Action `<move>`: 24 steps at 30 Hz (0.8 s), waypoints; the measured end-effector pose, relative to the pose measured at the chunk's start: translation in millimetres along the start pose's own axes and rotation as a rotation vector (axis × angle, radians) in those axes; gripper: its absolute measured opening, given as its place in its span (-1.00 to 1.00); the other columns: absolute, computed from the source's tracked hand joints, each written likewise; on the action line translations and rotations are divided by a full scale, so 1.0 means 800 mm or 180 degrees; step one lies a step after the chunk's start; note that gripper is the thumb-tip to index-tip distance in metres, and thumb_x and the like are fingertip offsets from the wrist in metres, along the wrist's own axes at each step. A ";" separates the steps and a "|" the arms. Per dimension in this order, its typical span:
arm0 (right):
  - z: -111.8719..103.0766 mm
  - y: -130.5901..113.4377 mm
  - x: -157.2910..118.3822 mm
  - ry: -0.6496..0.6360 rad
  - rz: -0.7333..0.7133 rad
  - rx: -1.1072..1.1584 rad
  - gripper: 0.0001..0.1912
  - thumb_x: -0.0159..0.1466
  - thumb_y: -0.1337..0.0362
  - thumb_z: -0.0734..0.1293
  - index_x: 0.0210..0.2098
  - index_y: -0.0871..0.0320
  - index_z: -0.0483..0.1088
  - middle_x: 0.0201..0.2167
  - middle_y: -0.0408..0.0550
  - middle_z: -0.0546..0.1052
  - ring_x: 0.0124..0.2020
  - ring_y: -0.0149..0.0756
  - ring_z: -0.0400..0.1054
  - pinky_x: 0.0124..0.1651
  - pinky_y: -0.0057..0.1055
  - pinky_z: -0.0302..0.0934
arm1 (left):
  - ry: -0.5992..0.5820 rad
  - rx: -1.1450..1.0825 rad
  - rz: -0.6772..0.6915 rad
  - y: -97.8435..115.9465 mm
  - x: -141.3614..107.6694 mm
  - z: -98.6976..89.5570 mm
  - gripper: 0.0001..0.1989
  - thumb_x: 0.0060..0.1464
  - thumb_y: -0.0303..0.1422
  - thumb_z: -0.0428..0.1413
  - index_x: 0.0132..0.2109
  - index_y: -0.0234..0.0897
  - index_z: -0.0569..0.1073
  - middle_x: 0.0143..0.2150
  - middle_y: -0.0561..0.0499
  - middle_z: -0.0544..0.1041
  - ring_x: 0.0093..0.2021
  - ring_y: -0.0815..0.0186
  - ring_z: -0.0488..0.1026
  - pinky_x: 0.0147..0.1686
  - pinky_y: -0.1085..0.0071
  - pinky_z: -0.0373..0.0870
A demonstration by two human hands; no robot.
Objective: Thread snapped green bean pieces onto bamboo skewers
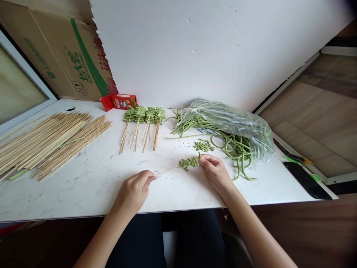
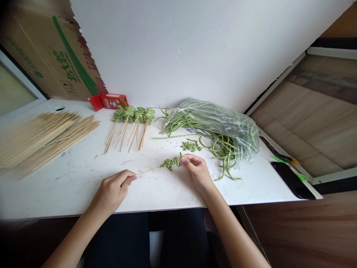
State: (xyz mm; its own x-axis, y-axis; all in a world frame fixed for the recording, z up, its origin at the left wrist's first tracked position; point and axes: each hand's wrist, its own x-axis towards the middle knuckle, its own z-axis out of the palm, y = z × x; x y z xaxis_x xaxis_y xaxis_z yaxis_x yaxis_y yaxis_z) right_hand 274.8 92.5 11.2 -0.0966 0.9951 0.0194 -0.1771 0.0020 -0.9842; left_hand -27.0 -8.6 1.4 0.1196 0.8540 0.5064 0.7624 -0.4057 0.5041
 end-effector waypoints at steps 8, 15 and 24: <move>-0.004 0.002 -0.005 -0.0232 -0.0147 -0.0067 -0.80 0.14 0.05 0.65 -0.36 -0.01 0.67 -0.31 -0.10 0.56 -0.23 -0.24 0.37 -0.04 -0.24 0.28 | -0.0028 0.0211 0.0056 0.003 0.004 -0.005 -0.74 0.25 -0.59 -0.07 -0.27 -0.21 0.43 -0.43 0.08 0.59 -0.48 0.38 0.54 -0.47 0.51 0.37; -0.004 0.003 -0.005 -0.0254 -0.0369 -0.0219 -0.79 0.18 0.05 0.62 -0.36 0.00 0.64 -0.31 -0.09 0.55 -0.23 -0.21 0.37 -0.06 -0.23 0.28 | -0.0075 0.0408 0.0065 0.000 0.001 -0.002 -0.76 0.29 -0.55 -0.06 -0.25 -0.20 0.45 -0.45 0.11 0.61 -0.50 0.37 0.56 -0.49 0.51 0.35; 0.005 -0.003 -0.008 0.0024 -0.0117 -0.0165 -0.69 0.16 -0.03 0.60 -0.39 0.05 0.58 -0.38 -0.11 0.54 -0.31 -0.27 0.36 -0.08 -0.29 0.30 | 0.0173 0.0709 0.0158 0.000 -0.001 0.005 -0.76 0.49 -0.26 -0.01 -0.19 -0.19 0.43 -0.48 0.13 0.60 -0.58 0.37 0.51 -0.53 0.47 0.29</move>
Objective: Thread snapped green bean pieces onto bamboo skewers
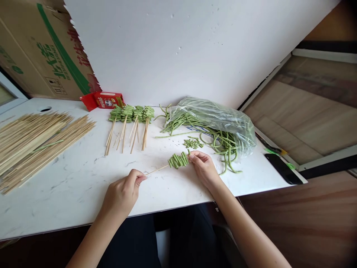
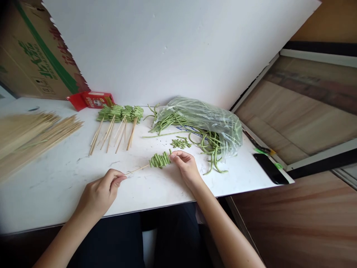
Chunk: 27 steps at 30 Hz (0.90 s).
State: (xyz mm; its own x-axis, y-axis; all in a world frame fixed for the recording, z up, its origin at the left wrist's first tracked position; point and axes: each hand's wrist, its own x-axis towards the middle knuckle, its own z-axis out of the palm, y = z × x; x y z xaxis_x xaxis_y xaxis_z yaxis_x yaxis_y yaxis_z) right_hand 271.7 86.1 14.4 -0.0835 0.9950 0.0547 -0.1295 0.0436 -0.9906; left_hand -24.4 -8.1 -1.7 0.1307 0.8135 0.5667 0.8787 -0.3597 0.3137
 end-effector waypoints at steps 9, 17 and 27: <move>0.002 -0.004 -0.001 -0.0029 0.0090 0.0086 -0.64 0.12 -0.05 0.62 -0.42 0.07 0.57 -0.43 -0.12 0.53 -0.33 -0.27 0.37 -0.10 -0.29 0.30 | 0.0166 0.0074 0.0073 0.001 0.002 -0.001 -0.76 0.49 -0.31 -0.03 -0.22 -0.19 0.39 -0.50 0.16 0.58 -0.60 0.37 0.52 -0.55 0.47 0.29; -0.003 0.002 -0.001 -0.0027 -0.0015 -0.0142 -0.68 0.15 -0.04 0.61 -0.40 0.06 0.59 -0.39 -0.09 0.58 -0.32 -0.24 0.40 -0.12 -0.27 0.32 | -0.0288 -0.0345 -0.0254 -0.004 -0.002 -0.001 -0.82 0.35 -0.47 -0.07 -0.21 -0.16 0.37 -0.41 0.10 0.65 -0.44 0.31 0.64 -0.54 0.50 0.37; 0.000 0.001 -0.005 -0.0160 -0.0405 -0.0463 -0.75 0.21 0.00 0.58 -0.36 0.02 0.61 -0.33 -0.07 0.55 -0.27 -0.22 0.35 -0.16 -0.28 0.26 | -0.0334 -0.0253 -0.0052 -0.008 -0.003 0.001 -0.74 0.12 -0.63 -0.10 -0.26 -0.17 0.34 -0.49 0.15 0.49 -0.54 0.39 0.48 -0.53 0.53 0.28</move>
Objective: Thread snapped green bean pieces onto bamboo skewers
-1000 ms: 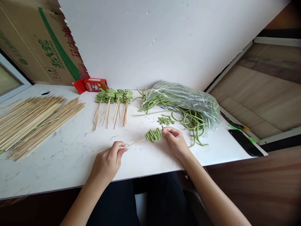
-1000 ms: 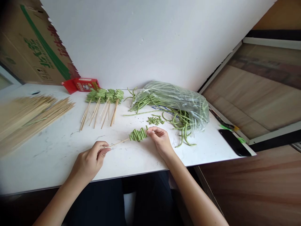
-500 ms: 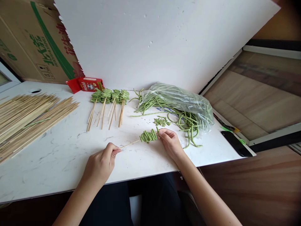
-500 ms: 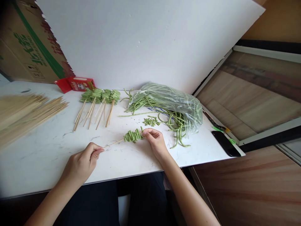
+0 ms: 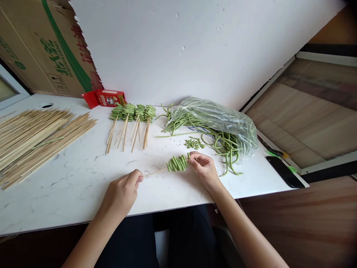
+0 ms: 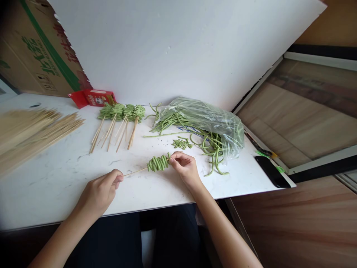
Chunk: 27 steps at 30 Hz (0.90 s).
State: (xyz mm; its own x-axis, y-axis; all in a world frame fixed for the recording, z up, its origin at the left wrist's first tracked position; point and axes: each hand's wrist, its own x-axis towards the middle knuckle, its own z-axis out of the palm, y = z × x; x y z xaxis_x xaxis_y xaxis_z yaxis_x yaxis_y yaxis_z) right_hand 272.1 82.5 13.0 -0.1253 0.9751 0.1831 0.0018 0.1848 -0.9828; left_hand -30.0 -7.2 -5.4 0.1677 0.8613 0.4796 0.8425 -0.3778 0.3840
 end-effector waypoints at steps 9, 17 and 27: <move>0.003 -0.009 -0.001 -0.0292 0.0194 0.0173 -0.69 0.27 -0.04 0.54 -0.32 0.05 0.56 -0.41 -0.12 0.44 -0.34 -0.27 0.25 -0.20 -0.31 0.17 | -0.0105 -0.0163 -0.0078 0.002 0.000 -0.001 -0.78 0.22 -0.58 -0.07 -0.26 -0.17 0.37 -0.41 0.10 0.56 -0.45 0.33 0.53 -0.46 0.48 0.32; 0.005 -0.007 0.003 -0.0053 0.0340 0.0180 -0.67 0.29 -0.06 0.52 -0.30 0.07 0.53 -0.40 -0.14 0.46 -0.37 -0.30 0.26 -0.16 -0.35 0.22 | 0.0004 -0.0302 -0.0137 0.002 -0.002 0.003 -0.77 0.47 -0.31 0.02 -0.24 -0.19 0.36 -0.41 0.16 0.53 -0.48 0.42 0.46 -0.42 0.52 0.30; 0.008 -0.018 0.001 -0.0163 0.0109 0.0031 -0.66 0.30 -0.06 0.52 -0.27 0.09 0.53 -0.37 -0.12 0.45 -0.34 -0.30 0.27 -0.20 -0.35 0.20 | 0.0045 -0.0261 -0.0082 0.007 0.004 -0.004 -0.80 0.39 -0.46 -0.04 -0.25 -0.19 0.38 -0.42 0.12 0.55 -0.47 0.38 0.51 -0.45 0.52 0.34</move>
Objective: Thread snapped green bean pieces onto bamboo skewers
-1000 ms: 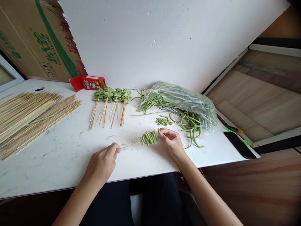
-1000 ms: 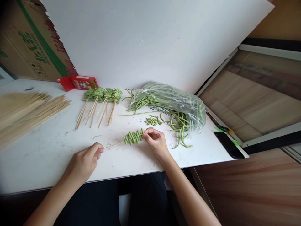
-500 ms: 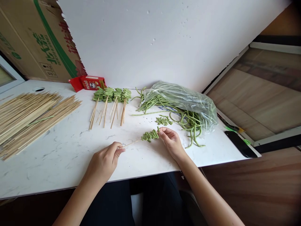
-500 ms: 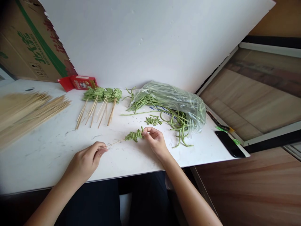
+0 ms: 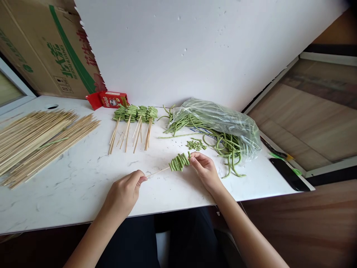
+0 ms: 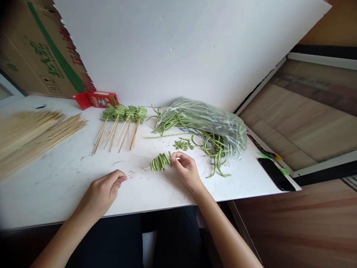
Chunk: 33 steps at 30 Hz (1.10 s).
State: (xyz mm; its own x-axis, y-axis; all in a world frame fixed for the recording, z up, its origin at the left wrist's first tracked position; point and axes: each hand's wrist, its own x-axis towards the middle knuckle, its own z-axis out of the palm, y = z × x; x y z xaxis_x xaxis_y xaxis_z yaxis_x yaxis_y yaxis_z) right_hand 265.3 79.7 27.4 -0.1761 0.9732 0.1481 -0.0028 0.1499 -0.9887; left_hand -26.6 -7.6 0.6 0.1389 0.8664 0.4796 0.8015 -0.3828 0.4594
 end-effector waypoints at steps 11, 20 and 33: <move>0.001 0.001 -0.003 -0.0085 -0.0200 -0.0168 -0.68 0.31 -0.05 0.51 -0.27 0.08 0.54 -0.35 -0.10 0.45 -0.34 -0.28 0.28 -0.23 -0.33 0.21 | -0.0111 0.0236 0.0001 -0.009 -0.006 0.008 -0.71 0.06 -0.67 -0.12 -0.27 -0.19 0.34 -0.38 0.11 0.58 -0.42 0.35 0.59 -0.48 0.51 0.38; 0.002 -0.001 -0.002 -0.0081 -0.0345 -0.0183 -0.72 0.32 -0.02 0.51 -0.23 0.06 0.55 -0.30 -0.08 0.49 -0.32 -0.27 0.32 -0.20 -0.32 0.26 | -0.0174 0.0232 0.0059 -0.008 -0.006 0.006 -0.74 0.19 -0.64 -0.10 -0.24 -0.19 0.36 -0.38 0.11 0.60 -0.44 0.34 0.59 -0.50 0.50 0.33; 0.003 0.004 -0.002 -0.0095 -0.0336 -0.0285 -0.75 0.38 0.00 0.47 -0.19 0.05 0.53 -0.27 -0.10 0.46 -0.30 -0.30 0.30 -0.20 -0.35 0.24 | -0.0003 0.0179 0.0200 0.004 0.001 0.000 -0.78 0.45 -0.45 -0.07 -0.23 -0.21 0.36 -0.52 0.18 0.49 -0.58 0.44 0.44 -0.54 0.53 0.24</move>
State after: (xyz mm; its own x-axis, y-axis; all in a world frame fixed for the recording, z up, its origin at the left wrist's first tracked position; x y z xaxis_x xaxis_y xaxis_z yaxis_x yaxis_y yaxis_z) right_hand 263.1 78.4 24.3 -0.2088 0.9457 0.2491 0.0648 0.2675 -0.9614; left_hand -23.9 -8.6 2.6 0.1905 0.8416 0.5054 0.8225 -0.4178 0.3858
